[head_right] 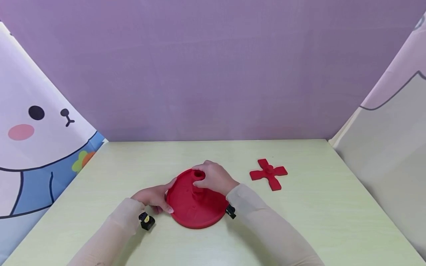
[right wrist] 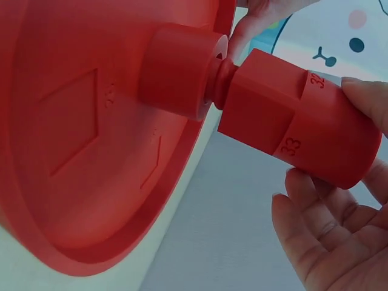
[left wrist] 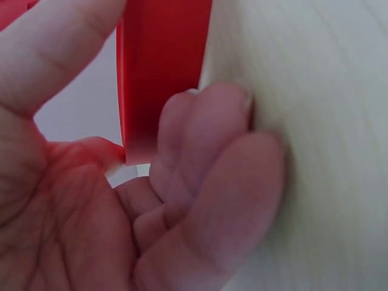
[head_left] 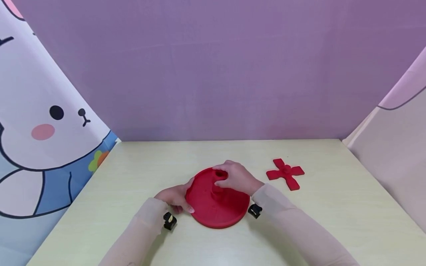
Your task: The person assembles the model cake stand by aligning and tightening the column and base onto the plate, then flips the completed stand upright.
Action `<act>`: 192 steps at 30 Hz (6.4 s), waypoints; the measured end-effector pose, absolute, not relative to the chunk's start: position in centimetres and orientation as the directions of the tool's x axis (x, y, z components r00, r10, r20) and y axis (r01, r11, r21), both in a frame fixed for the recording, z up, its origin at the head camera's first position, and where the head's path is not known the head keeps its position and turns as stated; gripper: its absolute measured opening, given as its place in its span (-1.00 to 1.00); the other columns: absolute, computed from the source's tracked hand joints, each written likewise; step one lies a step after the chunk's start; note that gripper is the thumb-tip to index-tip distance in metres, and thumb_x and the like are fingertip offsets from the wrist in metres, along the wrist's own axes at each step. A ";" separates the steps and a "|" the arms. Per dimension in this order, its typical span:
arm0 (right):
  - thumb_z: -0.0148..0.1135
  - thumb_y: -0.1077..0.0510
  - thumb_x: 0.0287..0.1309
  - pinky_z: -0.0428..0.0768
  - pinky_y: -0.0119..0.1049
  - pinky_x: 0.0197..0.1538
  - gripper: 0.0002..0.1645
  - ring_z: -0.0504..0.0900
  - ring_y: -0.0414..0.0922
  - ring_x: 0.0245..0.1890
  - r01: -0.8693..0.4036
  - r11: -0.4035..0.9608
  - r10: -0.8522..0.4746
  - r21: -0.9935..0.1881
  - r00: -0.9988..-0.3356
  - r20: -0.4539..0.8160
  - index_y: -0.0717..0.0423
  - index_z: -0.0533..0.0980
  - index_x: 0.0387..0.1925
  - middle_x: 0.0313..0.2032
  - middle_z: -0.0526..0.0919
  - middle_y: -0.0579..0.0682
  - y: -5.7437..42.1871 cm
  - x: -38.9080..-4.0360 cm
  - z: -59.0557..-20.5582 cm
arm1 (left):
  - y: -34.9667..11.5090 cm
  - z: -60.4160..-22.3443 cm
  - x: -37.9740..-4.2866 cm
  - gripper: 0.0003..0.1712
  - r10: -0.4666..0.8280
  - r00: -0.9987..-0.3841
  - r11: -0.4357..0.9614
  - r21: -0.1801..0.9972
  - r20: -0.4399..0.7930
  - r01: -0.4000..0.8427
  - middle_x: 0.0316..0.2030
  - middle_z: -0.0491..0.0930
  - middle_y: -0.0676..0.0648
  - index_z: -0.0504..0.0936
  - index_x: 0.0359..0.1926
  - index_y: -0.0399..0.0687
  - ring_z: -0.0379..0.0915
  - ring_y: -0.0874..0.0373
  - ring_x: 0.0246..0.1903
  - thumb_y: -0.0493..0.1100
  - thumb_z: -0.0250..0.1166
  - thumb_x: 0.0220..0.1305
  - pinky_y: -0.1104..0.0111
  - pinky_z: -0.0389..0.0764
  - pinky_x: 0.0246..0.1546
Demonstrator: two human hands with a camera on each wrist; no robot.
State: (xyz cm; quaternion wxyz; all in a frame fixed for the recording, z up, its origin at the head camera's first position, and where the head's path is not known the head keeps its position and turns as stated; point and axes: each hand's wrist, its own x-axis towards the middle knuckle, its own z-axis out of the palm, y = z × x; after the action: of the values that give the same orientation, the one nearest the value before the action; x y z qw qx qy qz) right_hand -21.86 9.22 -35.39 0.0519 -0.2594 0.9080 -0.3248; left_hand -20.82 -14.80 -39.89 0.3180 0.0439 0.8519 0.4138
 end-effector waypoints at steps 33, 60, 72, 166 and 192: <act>0.18 0.18 0.29 0.61 -0.23 -0.09 -0.40 0.52 -0.02 -0.04 -0.282 0.292 -0.507 -0.914 -0.856 0.102 0.22 0.32 0.32 0.06 0.51 0.13 10.7 -22.4 -39.2 | -14.4 -39.9 -21.0 0.36 0.305 -0.798 0.664 0.717 -0.519 -0.212 -0.04 0.39 -0.13 -0.15 0.53 0.11 0.32 0.07 -0.59 -0.23 0.57 -0.16 0.36 0.43 -0.58; 0.31 0.18 0.17 0.61 -0.24 -0.14 -0.46 0.50 -0.03 -0.10 -0.265 0.287 -0.386 -0.921 -0.911 0.142 0.19 0.40 0.17 -0.05 0.53 0.04 9.6 -21.6 -39.8 | -14.8 -40.2 -21.0 0.35 0.340 -0.799 0.655 0.734 -0.496 -0.178 -0.08 0.42 -0.12 -0.18 0.53 0.09 0.32 0.06 -0.63 -0.25 0.55 -0.14 0.35 0.44 -0.59; 0.33 0.19 0.15 0.61 -0.23 -0.14 -0.43 0.49 -0.03 -0.04 -0.299 0.317 -0.347 -0.900 -0.920 0.184 0.15 0.44 0.20 0.03 0.52 0.04 9.0 -21.2 -39.8 | -14.8 -40.0 -21.0 0.35 0.358 -0.792 0.641 0.747 -0.494 -0.175 -0.14 0.45 -0.12 -0.18 0.52 0.08 0.27 0.10 -0.65 -0.22 0.55 -0.14 0.39 0.41 -0.60; 0.31 0.19 0.16 0.62 -0.27 -0.15 -0.40 0.52 -0.04 -0.09 -0.296 0.346 -0.428 -0.890 -0.894 0.130 0.24 0.39 0.23 -0.04 0.55 0.06 9.8 -21.8 -39.0 | -14.9 -40.0 -21.2 0.31 0.379 -0.782 0.611 0.769 -0.495 -0.190 -0.22 0.47 -0.13 -0.14 0.52 0.14 0.24 0.10 -0.67 -0.25 0.53 -0.12 0.39 0.38 -0.61; 0.24 0.18 0.23 0.63 -0.19 -0.12 -0.35 0.53 0.00 -0.02 -0.256 0.312 -0.459 -0.915 -0.884 0.091 0.21 0.30 0.32 0.06 0.51 0.10 9.5 -21.9 -39.4 | -14.8 -39.9 -21.3 0.34 0.339 -0.791 0.650 0.735 -0.510 -0.195 -0.19 0.45 -0.14 -0.18 0.53 0.10 0.31 0.08 -0.62 -0.25 0.54 -0.12 0.37 0.43 -0.59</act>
State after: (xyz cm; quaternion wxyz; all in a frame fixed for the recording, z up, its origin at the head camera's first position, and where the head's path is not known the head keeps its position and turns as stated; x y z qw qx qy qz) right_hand -21.91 9.54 -39.42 0.0935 -0.2220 0.8046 -0.5427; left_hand -21.25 -14.84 -39.91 0.3208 0.0424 0.8496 0.4164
